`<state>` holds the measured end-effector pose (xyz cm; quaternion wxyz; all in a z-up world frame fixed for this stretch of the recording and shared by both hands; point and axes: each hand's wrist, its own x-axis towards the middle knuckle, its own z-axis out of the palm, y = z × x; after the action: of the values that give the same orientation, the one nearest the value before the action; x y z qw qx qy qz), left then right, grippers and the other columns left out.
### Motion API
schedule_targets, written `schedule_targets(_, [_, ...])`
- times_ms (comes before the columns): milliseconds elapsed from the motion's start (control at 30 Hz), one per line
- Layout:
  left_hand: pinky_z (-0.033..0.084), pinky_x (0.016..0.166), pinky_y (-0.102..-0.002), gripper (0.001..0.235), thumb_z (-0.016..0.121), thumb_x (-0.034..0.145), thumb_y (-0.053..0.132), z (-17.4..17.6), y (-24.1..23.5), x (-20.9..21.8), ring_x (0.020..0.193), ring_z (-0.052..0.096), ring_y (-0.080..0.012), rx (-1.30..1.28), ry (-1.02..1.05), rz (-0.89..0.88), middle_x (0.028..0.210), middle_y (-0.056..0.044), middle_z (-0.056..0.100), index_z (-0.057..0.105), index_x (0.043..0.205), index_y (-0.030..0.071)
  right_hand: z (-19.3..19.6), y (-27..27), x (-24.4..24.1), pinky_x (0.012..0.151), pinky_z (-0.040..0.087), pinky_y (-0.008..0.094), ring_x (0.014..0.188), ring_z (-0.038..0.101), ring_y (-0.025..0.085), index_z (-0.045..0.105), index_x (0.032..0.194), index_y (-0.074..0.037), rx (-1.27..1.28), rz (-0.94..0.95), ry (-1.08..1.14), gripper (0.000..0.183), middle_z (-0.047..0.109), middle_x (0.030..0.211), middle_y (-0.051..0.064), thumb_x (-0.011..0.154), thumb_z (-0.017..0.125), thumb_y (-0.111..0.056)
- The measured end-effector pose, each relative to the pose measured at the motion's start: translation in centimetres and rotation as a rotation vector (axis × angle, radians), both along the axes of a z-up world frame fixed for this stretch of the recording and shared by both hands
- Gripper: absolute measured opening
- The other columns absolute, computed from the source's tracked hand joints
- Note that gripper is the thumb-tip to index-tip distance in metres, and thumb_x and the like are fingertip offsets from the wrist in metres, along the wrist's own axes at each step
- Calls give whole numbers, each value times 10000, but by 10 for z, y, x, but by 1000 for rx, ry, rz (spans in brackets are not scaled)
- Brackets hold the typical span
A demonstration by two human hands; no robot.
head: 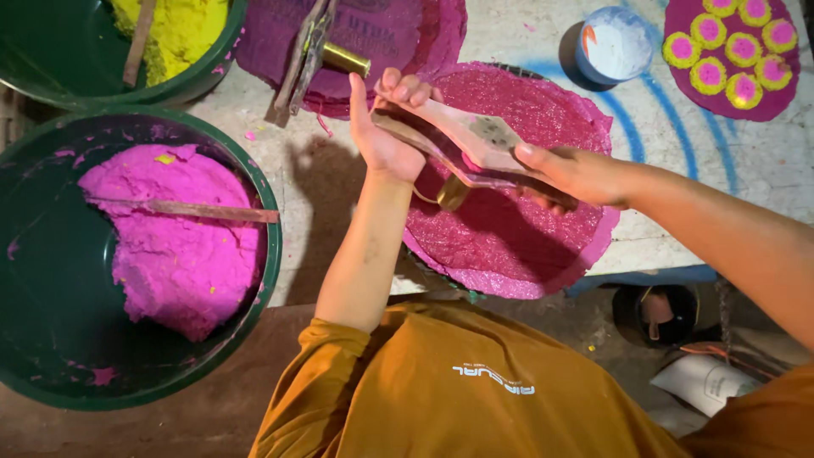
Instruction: The person shapes vibrant pink and yellow dough into patterns on a circular base using wooden molds and various hand tools. They scoop the material from large buckets, press it into specific shapes, and smooth the surface of the developing patterns.
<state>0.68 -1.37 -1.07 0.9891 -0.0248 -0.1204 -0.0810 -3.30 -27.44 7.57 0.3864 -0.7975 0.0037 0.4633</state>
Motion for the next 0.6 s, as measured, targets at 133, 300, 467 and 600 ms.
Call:
schedule_targets(133, [444,903,-383,466,491,1030,594,-11,15,13,778,493,-160,40,22,117,783,22,478,503,882,152,0,28,3,641,537,375,639,602,207,633,858,74,-211,64,-265,901,591,669,83,986,294,-752])
schedule_targets(300, [429,843,-371,517,451,1003,652,-22,33,13,729,454,-154,88,51,149,730,33,438,471,836,162,-6,50,-3,609,487,393,624,582,211,706,1008,-85,-138,116,-398,756,592,650,67,943,305,-723])
schedule_targets(467, [419,805,-371,530,419,999,661,-38,21,7,690,437,-146,50,151,135,693,41,423,454,802,170,-2,46,-8,640,504,418,646,610,243,738,1031,-35,-219,127,-341,793,607,664,103,975,310,-701])
schedule_targets(600, [414,785,-370,502,407,1007,626,-48,0,18,668,429,-140,9,176,115,672,45,413,440,786,176,3,36,-4,698,511,464,703,659,304,748,1127,-56,-293,119,-432,757,658,712,161,975,356,-685])
